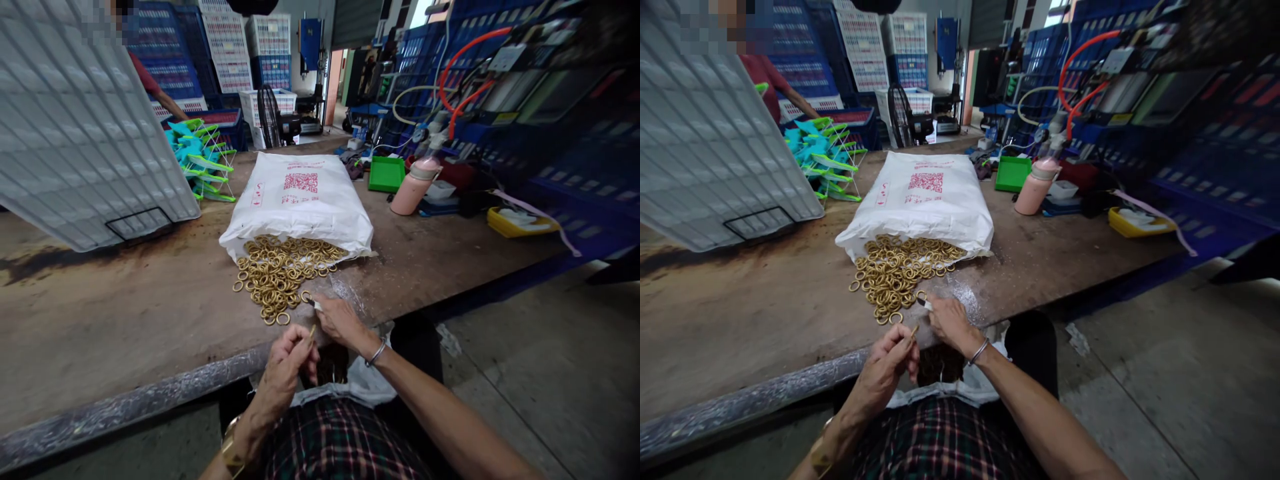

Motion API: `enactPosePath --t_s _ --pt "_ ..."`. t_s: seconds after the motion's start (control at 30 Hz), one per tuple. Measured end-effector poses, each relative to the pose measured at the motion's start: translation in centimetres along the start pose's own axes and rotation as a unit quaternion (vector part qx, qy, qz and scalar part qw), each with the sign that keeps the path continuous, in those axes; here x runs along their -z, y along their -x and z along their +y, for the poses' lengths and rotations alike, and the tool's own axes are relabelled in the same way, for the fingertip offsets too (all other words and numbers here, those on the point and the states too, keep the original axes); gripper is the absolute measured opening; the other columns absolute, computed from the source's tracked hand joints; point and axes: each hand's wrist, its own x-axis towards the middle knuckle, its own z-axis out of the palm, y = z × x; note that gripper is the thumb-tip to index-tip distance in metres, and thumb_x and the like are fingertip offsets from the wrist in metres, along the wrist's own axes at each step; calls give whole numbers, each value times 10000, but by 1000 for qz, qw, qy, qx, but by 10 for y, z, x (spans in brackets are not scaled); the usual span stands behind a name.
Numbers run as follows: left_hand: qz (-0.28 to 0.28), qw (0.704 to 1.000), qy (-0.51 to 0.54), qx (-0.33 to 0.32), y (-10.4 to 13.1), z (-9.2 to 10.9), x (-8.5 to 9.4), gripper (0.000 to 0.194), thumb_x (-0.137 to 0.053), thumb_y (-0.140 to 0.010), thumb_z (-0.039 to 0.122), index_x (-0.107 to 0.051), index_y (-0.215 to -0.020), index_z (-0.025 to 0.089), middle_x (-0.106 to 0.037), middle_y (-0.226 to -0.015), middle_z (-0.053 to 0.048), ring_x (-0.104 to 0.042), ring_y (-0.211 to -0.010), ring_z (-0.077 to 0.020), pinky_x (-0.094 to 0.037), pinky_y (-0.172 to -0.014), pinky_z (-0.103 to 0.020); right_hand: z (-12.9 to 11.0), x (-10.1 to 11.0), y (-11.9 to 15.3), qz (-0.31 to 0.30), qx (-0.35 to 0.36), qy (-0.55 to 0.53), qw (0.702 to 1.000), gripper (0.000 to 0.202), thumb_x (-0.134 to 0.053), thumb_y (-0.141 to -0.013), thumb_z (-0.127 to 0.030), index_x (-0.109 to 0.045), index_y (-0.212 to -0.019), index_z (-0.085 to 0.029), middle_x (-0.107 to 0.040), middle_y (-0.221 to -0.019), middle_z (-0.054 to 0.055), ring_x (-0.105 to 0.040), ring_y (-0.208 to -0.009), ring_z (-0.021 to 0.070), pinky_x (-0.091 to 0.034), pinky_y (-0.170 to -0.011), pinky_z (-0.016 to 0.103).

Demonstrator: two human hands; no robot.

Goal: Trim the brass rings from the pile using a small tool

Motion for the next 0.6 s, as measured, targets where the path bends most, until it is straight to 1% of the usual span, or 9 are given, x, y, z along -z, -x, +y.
enactPosePath --t_s 0.07,0.13,0.17,0.27,0.37,0.47,0.5,0.53,0.6 --pt "8 998 56 18 -1 -1 0 310 -679 -718 434 -545 -737 155 -606 -675 -5 -527 -501 -83 -441 -429 -198 4 2 -7 26 -46 -3 999 241 -381 -861 -188 -561 -1018 -159 -655 -804 77 -587 -700 187 -304 -594 268" --pt "39 994 100 34 -4 -4 2 298 -720 -684 388 -562 -741 141 -632 -768 -42 -575 -595 -109 -453 -436 -194 4 5 -13 55 -81 -11 995 222 -384 -881 -216 -559 -1009 -167 -653 -831 78 -591 -730 191 -320 -609 268" --pt "56 991 116 39 -5 -5 3 294 -737 -666 363 -567 -740 135 -637 -801 -54 -588 -629 -118 -457 -440 -193 3 7 -15 64 -85 -15 994 215 -392 -890 -236 -555 -1016 -172 -654 -858 78 -593 -753 191 -329 -623 266" --pt "85 984 149 42 -9 -7 8 266 -742 -656 319 -574 -729 126 -640 -808 -64 -593 -638 -122 -464 -452 -197 -5 8 -22 72 -57 -33 995 215 -428 -900 -303 -541 -1044 -192 -648 -970 71 -592 -843 184 -352 -684 259" --pt "81 979 181 45 -9 -7 11 227 -730 -655 271 -575 -762 144 -645 -762 -45 -583 -601 -119 -455 -450 -202 -10 4 -28 68 -27 -33 997 229 -460 -890 -337 -537 -1063 -208 -634 -1034 61 -580 -909 180 -358 -720 254" --pt "75 969 226 70 -10 -5 15 269 -724 -633 218 -602 -863 152 -640 -712 -28 -567 -571 -112 -440 -453 -201 -10 -1 -31 73 -18 -33 997 220 -478 -875 -332 -539 -1052 -215 -633 -1042 55 -581 -907 181 -356 -705 253" --pt "73 964 242 78 -10 -5 16 269 -720 -631 216 -612 -867 145 -635 -699 -25 -562 -569 -110 -440 -461 -203 -8 -3 -31 77 -17 -36 996 217 -479 -872 -331 -537 -1046 -214 -637 -1029 53 -585 -891 182 -354 -691 252" --pt "71 960 257 85 -11 -5 17 241 -715 -634 221 -618 -836 135 -628 -688 -25 -559 -571 -108 -441 -469 -206 -7 -4 -31 81 -18 -40 996 217 -482 -867 -332 -534 -1040 -210 -643 -1005 52 -588 -865 182 -349 -672 251" --pt "72 953 277 96 -12 -5 18 176 -712 -639 239 -601 -712 124 -615 -677 -27 -554 -575 -106 -439 -474 -210 -3 -5 -31 84 -25 -44 995 213 -484 -855 -315 -525 -1026 -196 -649 -938 53 -588 -791 180 -335 -632 252"
